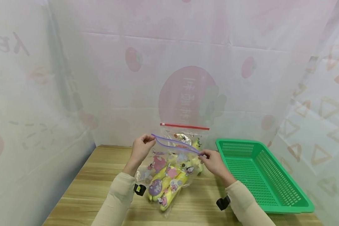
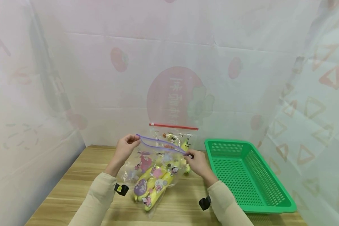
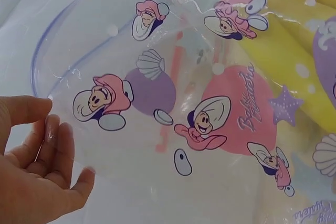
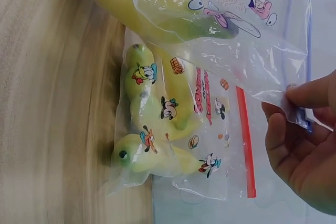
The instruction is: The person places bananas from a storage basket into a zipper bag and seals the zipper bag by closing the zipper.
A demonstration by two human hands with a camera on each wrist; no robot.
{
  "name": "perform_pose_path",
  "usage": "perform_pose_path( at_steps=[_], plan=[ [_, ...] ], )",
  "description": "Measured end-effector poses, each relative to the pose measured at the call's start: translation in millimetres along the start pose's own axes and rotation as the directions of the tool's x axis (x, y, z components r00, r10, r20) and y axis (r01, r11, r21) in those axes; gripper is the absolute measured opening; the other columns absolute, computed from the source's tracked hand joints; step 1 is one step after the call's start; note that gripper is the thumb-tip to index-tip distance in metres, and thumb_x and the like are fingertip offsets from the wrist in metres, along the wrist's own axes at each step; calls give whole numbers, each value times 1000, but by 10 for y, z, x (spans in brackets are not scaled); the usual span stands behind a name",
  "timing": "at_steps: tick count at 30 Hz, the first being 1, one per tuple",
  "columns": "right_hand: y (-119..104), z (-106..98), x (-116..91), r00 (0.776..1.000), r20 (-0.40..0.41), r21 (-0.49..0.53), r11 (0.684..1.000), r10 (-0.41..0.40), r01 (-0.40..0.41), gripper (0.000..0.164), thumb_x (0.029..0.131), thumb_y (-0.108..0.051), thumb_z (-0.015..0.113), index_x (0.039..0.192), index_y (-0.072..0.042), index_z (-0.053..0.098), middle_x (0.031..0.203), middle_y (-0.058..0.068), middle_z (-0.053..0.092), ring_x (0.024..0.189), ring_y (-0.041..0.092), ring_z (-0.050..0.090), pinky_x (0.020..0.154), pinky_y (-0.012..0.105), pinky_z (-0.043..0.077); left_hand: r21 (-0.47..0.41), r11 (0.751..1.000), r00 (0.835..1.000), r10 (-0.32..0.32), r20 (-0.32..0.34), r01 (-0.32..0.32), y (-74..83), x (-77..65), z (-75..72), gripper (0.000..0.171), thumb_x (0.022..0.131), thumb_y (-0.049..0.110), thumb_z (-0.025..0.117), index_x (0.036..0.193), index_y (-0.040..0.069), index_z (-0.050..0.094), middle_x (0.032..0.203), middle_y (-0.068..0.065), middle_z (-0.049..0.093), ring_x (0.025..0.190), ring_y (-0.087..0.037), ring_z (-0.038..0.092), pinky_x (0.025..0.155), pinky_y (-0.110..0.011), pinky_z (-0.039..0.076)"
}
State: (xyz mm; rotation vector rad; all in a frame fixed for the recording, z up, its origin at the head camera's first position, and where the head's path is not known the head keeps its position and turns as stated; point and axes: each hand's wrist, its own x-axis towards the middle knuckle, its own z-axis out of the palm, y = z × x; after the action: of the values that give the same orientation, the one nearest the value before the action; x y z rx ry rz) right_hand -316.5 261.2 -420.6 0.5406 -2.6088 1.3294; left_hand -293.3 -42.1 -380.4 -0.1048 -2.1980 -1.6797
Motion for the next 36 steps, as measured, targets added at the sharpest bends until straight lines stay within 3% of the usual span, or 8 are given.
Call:
perform_pose_path(
  at_steps=[8,12,15,20,24,32,36],
  plan=[
    [10,-58,35,998,-45,129,991,32,-26,13,93,-3,55,100,0,65,77,8,65,72,24,65,62,30,55,-26,1000,998,-8,-70,6,-33,-5,-31,13,85,8,70,94,0,64,91,-9,62,82,-20,55,66,-21,46],
    [-5,-71,40,998,-50,179,983,39,-30,14,95,-3,53,105,0,63,81,11,63,77,27,65,66,29,56,-52,999,997,-14,-77,10,-37,-31,-46,15,85,9,70,94,-2,64,89,-9,60,81,-20,54,64,-21,46],
    [-16,-75,43,998,-54,214,976,40,-27,16,97,-4,51,109,0,61,86,16,61,80,27,64,69,29,56,-65,998,997,16,-74,-21,-34,-63,-51,15,87,8,68,95,-4,63,90,-11,60,81,-21,55,67,-24,50],
    [-31,-75,68,993,-118,271,962,-10,42,16,96,-1,51,110,4,58,90,24,61,79,31,65,70,34,56,-89,992,994,82,-73,-89,-13,-115,-49,10,89,3,65,94,-5,62,90,-15,60,81,-23,58,71,-31,56],
    [-53,-75,83,981,-191,277,956,-39,92,17,94,1,53,112,4,54,89,23,60,73,30,65,68,36,56,-87,990,991,99,-91,-107,21,-154,-57,10,88,1,65,93,-6,62,89,-15,60,77,-19,58,65,-30,56],
    [-29,-103,153,951,-279,456,890,135,8,33,90,-1,63,118,4,47,91,18,63,69,18,64,64,26,55,-139,990,997,28,-75,-38,121,-242,-104,11,85,1,68,94,-5,64,90,-15,60,75,-17,58,66,-35,56],
    [-86,-125,153,929,-332,477,879,163,17,36,87,-5,67,118,2,50,88,14,65,68,13,65,64,25,55,-137,990,998,29,-61,-38,118,-241,-142,26,85,1,68,109,-2,59,93,-14,57,81,-19,56,70,-34,56]
  ],
)
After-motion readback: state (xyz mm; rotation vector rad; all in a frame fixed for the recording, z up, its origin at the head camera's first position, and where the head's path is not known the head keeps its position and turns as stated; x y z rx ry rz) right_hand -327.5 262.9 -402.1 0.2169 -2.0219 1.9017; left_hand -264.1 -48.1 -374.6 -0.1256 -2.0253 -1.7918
